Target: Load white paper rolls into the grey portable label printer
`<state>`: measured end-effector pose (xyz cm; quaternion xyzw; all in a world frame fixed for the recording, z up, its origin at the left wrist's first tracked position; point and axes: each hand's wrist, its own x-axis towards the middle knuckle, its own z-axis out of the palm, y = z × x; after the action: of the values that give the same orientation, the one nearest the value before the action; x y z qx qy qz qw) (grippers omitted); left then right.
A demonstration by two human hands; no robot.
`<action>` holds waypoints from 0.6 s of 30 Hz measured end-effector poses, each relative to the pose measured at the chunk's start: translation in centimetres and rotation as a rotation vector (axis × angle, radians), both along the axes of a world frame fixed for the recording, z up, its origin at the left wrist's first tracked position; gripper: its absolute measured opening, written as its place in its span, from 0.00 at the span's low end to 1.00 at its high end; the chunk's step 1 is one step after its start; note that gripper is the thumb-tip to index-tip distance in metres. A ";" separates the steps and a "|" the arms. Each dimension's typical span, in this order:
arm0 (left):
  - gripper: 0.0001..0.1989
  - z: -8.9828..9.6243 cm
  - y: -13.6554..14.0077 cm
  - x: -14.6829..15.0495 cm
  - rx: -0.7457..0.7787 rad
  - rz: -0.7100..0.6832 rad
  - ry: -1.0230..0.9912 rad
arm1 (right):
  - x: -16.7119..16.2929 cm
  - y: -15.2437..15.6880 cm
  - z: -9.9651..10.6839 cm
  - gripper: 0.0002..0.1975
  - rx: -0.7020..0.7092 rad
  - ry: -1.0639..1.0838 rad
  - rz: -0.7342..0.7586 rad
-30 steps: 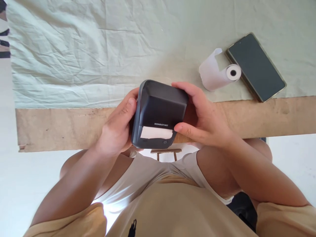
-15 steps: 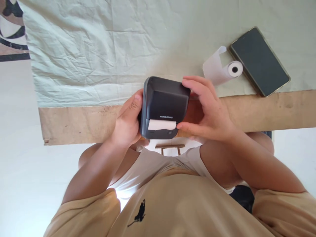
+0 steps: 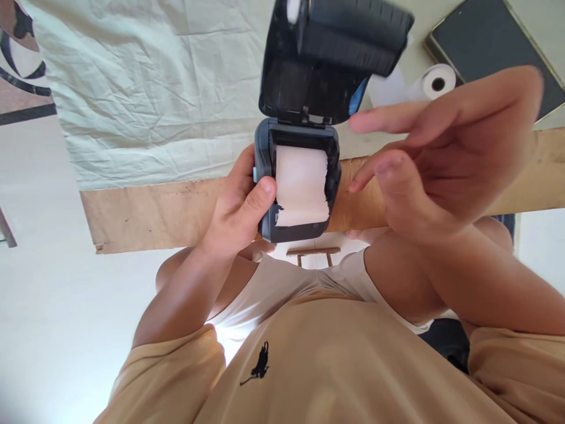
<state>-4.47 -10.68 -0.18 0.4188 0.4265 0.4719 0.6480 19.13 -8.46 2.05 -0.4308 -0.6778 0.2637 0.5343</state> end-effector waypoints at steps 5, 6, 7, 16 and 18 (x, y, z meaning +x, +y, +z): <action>0.26 0.2 0.2 0.0 0.052 -0.060 0.044 | -0.3 0.3 0.2 0.08 -0.076 -0.245 0.090; 0.30 0.2 0.3 0.0 0.077 -0.080 0.061 | -0.3 0.3 0.6 0.11 -0.121 -0.338 0.082; 0.33 0.1 0.5 -0.1 0.102 -0.102 0.076 | -0.4 0.2 1.0 0.14 -0.159 -0.437 0.066; 0.37 -0.8 0.9 -0.1 0.067 -0.170 0.085 | 0.4 0.1 2.6 0.18 -0.184 -0.610 0.129; 0.36 -0.4 0.9 -0.1 0.019 -0.149 0.085 | 0.9 0.1 3.1 0.18 -0.305 -0.397 0.154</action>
<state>-4.61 -9.76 -0.61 0.4752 0.4169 0.4081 0.6586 19.99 -8.35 5.15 -0.4967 -0.7527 0.3130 0.2979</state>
